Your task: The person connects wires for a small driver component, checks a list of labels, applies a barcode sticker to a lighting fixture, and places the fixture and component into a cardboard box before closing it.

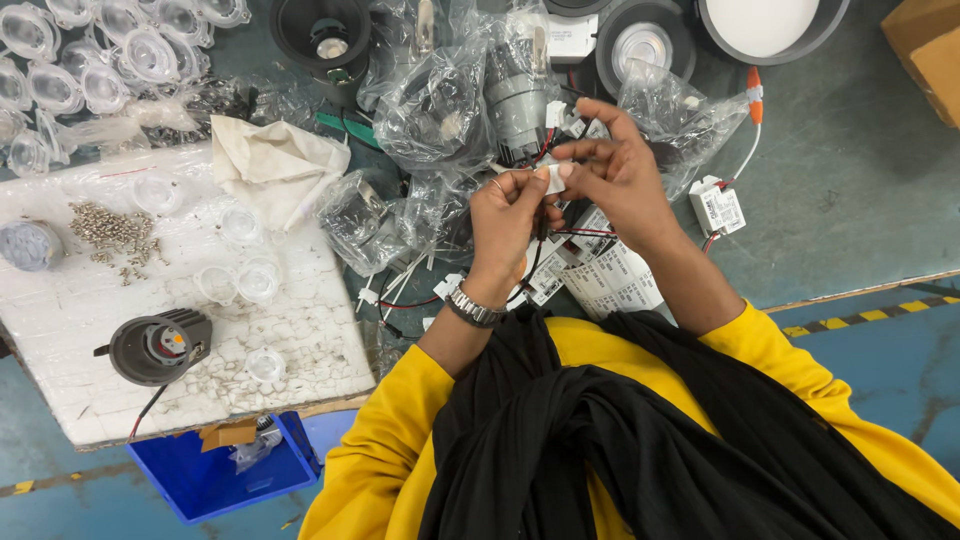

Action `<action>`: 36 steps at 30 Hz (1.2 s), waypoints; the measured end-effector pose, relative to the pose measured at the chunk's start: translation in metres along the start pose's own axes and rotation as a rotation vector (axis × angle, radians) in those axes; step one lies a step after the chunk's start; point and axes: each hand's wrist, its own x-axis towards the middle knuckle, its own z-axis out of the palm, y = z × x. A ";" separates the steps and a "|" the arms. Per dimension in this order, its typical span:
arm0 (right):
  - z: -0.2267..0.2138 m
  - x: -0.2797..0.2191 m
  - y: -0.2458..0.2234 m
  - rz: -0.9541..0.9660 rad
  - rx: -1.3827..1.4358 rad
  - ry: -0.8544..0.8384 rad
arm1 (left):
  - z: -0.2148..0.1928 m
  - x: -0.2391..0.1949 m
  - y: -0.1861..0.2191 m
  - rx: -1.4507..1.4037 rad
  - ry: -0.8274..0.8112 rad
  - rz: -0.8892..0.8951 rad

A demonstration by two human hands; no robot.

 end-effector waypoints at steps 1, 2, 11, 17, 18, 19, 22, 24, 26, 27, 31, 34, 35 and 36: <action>-0.001 0.000 0.001 0.029 0.012 -0.006 | 0.000 0.000 -0.001 0.004 -0.001 0.004; -0.002 0.000 0.002 0.022 0.001 -0.015 | 0.000 0.001 -0.002 0.008 -0.003 0.009; -0.001 -0.002 0.005 0.005 0.050 -0.009 | -0.010 -0.002 -0.009 0.226 -0.059 0.031; 0.007 -0.015 0.008 -0.150 -0.272 0.191 | -0.007 -0.005 -0.015 0.088 -0.089 0.017; 0.008 -0.018 0.008 -0.153 -0.278 0.214 | -0.007 -0.007 -0.014 0.089 -0.090 0.017; 0.009 -0.021 0.008 -0.155 -0.285 0.238 | -0.006 -0.008 -0.013 0.088 -0.086 0.008; 0.012 -0.027 0.010 -0.253 -0.260 0.226 | -0.006 -0.008 -0.013 0.078 -0.091 -0.014; 0.012 -0.030 0.013 -0.287 -0.288 0.210 | -0.006 -0.009 -0.015 0.061 -0.108 -0.016; 0.011 -0.031 0.016 -0.317 -0.286 0.184 | -0.012 -0.015 -0.017 0.078 -0.170 -0.055; 0.010 -0.032 0.016 -0.331 -0.272 0.172 | -0.016 -0.018 -0.016 0.084 -0.199 -0.072; 0.019 -0.026 0.011 -0.279 -0.245 0.201 | -0.034 -0.036 -0.014 0.177 -0.153 -0.045; 0.026 -0.003 -0.003 -0.500 -0.568 0.217 | -0.035 -0.035 -0.011 0.175 -0.165 0.007; 0.029 0.012 -0.007 -0.561 -0.697 0.208 | -0.033 -0.034 -0.009 0.162 -0.177 0.004; 0.029 0.028 -0.012 -0.617 -0.829 0.198 | -0.031 -0.036 -0.008 0.147 -0.190 -0.003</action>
